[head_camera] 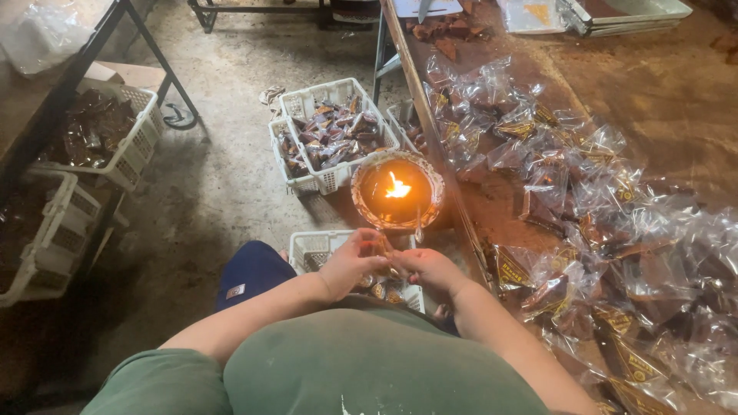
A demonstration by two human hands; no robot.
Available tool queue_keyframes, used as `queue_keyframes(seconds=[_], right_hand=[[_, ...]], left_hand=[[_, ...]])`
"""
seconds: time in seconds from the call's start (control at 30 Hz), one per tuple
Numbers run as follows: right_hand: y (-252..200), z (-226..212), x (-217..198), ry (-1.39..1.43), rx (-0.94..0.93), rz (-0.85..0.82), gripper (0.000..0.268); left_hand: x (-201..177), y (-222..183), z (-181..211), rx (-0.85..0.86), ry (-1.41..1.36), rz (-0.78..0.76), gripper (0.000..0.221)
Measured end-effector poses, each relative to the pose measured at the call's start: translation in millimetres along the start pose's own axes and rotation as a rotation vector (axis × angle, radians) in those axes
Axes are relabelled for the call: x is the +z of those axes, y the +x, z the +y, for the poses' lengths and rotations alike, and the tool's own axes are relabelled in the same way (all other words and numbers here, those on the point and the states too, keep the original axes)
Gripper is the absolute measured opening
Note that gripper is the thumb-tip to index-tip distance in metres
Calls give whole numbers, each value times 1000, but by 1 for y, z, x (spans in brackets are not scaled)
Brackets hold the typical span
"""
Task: Sealing plastic pastry bags by folding the top and passing it over a small flame.
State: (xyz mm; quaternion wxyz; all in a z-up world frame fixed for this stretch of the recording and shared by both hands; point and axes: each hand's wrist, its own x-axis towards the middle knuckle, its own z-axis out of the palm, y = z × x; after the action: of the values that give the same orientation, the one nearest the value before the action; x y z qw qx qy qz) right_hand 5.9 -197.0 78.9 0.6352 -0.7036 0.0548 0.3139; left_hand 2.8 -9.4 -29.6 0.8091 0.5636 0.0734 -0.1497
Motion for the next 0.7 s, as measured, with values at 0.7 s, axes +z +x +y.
queue_keyframes(seconds=[0.7], right_hand=[[24, 37, -151, -1030, 243, 744, 53]], left_hand=[[-25, -8, -16, -211, 266, -24, 56]])
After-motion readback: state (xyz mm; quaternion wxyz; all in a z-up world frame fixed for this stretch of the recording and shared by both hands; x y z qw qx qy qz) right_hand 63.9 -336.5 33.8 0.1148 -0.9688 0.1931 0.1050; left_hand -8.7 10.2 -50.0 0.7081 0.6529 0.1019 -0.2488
